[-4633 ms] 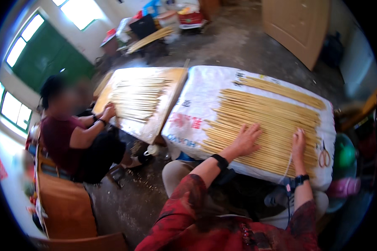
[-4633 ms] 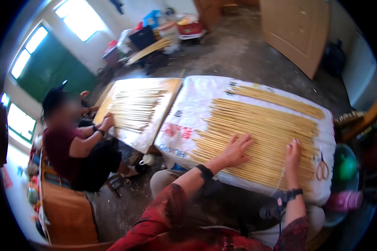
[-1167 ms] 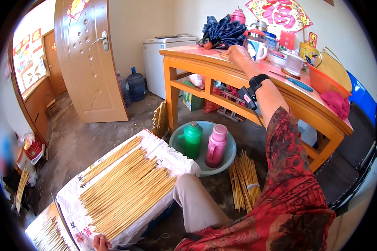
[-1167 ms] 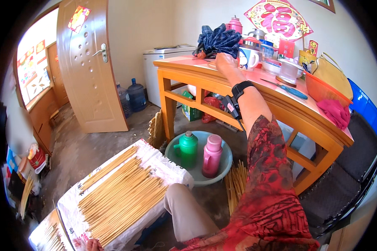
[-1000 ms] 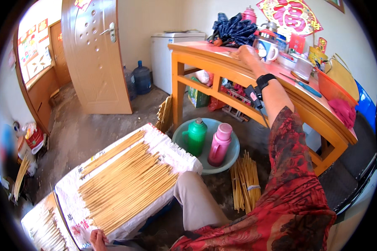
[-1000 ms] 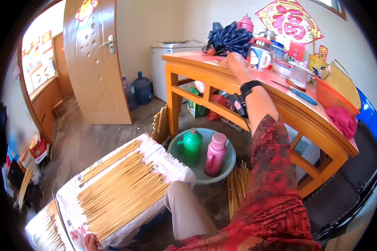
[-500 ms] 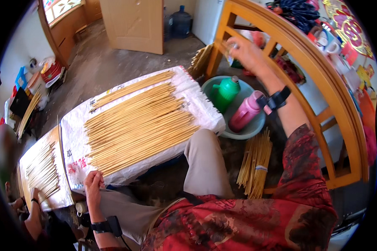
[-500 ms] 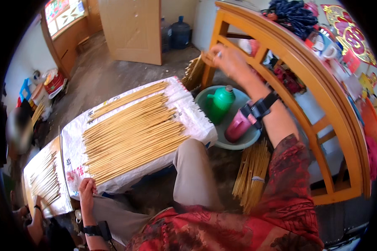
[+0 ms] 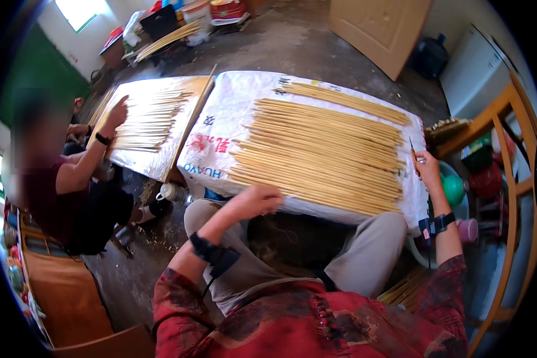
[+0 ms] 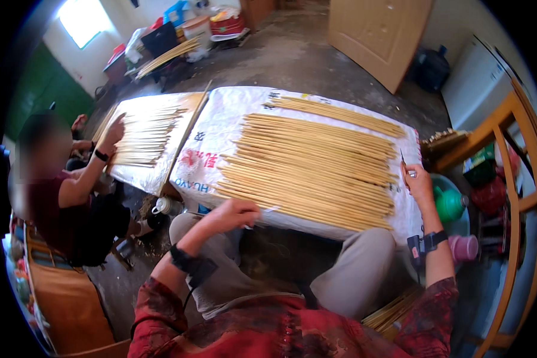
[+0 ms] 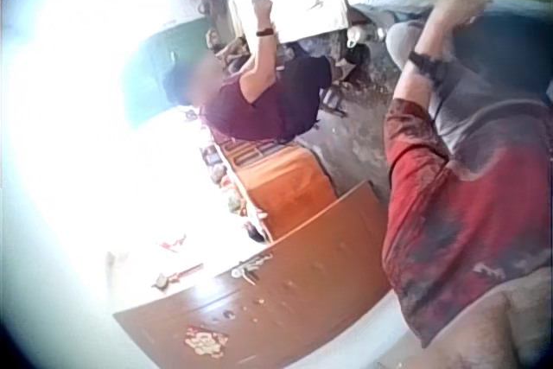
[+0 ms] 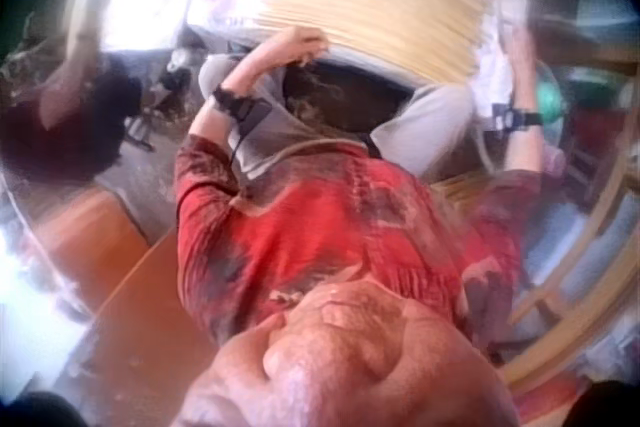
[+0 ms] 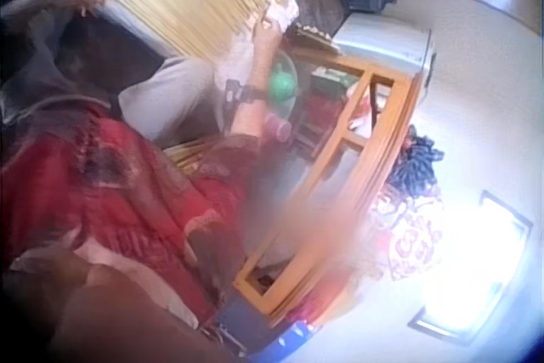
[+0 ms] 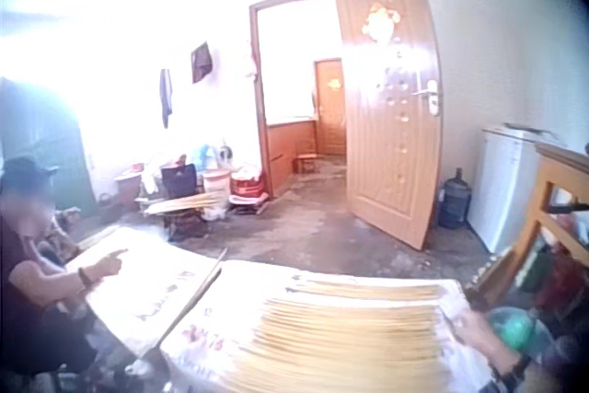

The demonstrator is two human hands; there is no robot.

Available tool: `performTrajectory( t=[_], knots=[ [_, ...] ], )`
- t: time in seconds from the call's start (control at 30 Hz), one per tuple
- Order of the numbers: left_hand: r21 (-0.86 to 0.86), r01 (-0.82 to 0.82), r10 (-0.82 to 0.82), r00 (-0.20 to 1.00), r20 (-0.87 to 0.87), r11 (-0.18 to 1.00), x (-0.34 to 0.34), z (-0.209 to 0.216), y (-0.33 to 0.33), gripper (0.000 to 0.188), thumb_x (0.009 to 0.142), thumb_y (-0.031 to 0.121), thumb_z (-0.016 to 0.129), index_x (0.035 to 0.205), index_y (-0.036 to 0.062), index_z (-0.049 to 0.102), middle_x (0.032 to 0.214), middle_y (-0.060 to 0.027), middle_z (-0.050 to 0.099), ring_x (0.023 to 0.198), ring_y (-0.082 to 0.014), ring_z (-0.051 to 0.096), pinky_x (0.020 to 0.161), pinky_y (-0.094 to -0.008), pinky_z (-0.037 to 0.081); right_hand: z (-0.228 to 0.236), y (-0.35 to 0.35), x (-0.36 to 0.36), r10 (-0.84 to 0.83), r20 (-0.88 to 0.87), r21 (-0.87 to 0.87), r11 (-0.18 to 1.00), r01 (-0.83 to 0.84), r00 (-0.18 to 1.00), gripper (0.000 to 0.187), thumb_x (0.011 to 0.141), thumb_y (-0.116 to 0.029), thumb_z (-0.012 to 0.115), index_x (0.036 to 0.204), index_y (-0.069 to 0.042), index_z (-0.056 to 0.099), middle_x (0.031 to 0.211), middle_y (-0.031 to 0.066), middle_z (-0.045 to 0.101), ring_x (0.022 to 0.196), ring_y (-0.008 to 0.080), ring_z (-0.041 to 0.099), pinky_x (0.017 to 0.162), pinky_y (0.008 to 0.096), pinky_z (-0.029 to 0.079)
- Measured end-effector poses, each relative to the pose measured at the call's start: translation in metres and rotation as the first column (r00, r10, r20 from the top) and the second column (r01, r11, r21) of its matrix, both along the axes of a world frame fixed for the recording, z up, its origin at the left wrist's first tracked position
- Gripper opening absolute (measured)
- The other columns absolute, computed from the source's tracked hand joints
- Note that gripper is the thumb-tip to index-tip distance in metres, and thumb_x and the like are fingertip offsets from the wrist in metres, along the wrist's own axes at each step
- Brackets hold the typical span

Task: The person organizes wooden sticks into flat bundles on a table, aligning them and securing them with white string by hand.

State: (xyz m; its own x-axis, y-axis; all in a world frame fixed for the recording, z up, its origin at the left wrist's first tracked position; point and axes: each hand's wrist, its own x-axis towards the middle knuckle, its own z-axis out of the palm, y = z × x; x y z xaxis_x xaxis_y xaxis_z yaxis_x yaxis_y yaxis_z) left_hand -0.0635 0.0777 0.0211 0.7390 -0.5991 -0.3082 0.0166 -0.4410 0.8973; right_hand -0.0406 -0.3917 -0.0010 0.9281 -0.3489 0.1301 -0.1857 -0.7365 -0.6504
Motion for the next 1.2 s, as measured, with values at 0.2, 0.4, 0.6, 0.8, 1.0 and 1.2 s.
performTrajectory(
  t=[0.2, 0.4, 0.6, 0.8, 1.0, 1.2],
  knots=[
    [0.079, 0.373, -0.378, 0.871, 0.315, 0.925, 0.029, -0.042, -0.053, 0.014, 0.072, 0.016, 0.051, 0.073, 0.0033, 0.058, 0.065, -0.0125, 0.057, 0.06, -0.0249, 0.055, 0.056, -0.0338, 0.044, 0.081, 0.162, 0.098, 0.439, -0.018, 0.444, 0.808, -0.386, 0.898, 0.019, 0.077, -0.011, 0.056, 0.095, -0.004, 0.054, 0.053, 0.002, 0.05, 0.041, 0.0067, 0.046, 0.034, 0.0208, 0.035],
    [0.116, 0.449, -0.454, 0.79, 0.412, 0.886, 0.031, -0.082, -0.05, 0.014, 0.069, 0.013, 0.05, 0.067, 0.0027, 0.059, 0.069, -0.0174, 0.059, 0.068, -0.0334, 0.058, 0.059, -0.0401, 0.045, 0.037, 0.364, 0.169, 0.673, 0.022, 0.229, 0.717, -0.659, 0.739, 0.026, 0.073, -0.021, 0.062, 0.092, -0.004, 0.056, 0.064, 0.008, 0.058, 0.054, 0.0154, 0.055, 0.05, 0.0303, 0.046],
    [0.026, 0.426, -0.355, 0.718, 0.598, 0.904, 0.014, -0.117, -0.065, 0.019, 0.072, 0.012, 0.048, 0.083, 0.0036, 0.061, 0.084, -0.0181, 0.06, 0.078, -0.0328, 0.059, 0.065, -0.0397, 0.048, -0.04, 0.501, 0.22, 0.601, 0.032, 0.009, 0.799, -0.601, 0.799, 0.02, 0.07, -0.016, 0.058, 0.084, -0.001, 0.054, 0.075, 0.0217, 0.059, 0.073, 0.0358, 0.058, 0.066, 0.041, 0.046],
    [-0.18, 0.38, -0.235, 0.812, 0.534, 0.907, 0.018, -0.065, -0.03, 0.029, 0.08, 0.019, 0.049, 0.106, 0.0079, 0.055, 0.116, -0.0134, 0.049, 0.113, -0.0259, 0.041, 0.097, -0.0355, 0.029, -0.065, 0.542, 0.227, 0.548, -0.14, -0.18, 0.805, -0.566, 0.824, 0.021, 0.072, -0.014, 0.054, 0.085, 0.002, 0.057, 0.079, 0.0242, 0.059, 0.077, 0.0366, 0.059, 0.068, 0.0407, 0.048],
    [-0.248, 0.411, -0.292, 0.867, 0.403, 0.878, 0.024, -0.049, -0.035, 0.031, 0.08, 0.024, 0.051, 0.106, 0.0085, 0.055, 0.116, -0.0129, 0.049, 0.112, -0.0269, 0.04, 0.097, -0.0373, 0.028, -0.085, 0.522, 0.253, 0.749, -0.071, -0.254, 0.625, -0.738, 0.659, 0.016, 0.072, -0.014, 0.05, 0.068, -0.002, 0.06, 0.071, 0.0186, 0.059, 0.065, 0.0352, 0.057, 0.062, 0.0402, 0.046],
    [0.325, 0.472, -0.571, 0.717, 0.399, 0.82, 0.03, -0.041, -0.033, 0.015, 0.074, 0.011, 0.049, 0.081, 0.0034, 0.06, 0.082, -0.0145, 0.06, 0.078, -0.0308, 0.058, 0.066, -0.0387, 0.046, 0.023, 0.462, 0.188, 0.864, -0.001, 0.043, 0.504, -0.863, 0.504, 0.022, 0.075, -0.015, 0.051, 0.09, -0.001, 0.061, 0.082, 0.0175, 0.061, 0.069, 0.0277, 0.06, 0.063, 0.0342, 0.046]
  ],
)
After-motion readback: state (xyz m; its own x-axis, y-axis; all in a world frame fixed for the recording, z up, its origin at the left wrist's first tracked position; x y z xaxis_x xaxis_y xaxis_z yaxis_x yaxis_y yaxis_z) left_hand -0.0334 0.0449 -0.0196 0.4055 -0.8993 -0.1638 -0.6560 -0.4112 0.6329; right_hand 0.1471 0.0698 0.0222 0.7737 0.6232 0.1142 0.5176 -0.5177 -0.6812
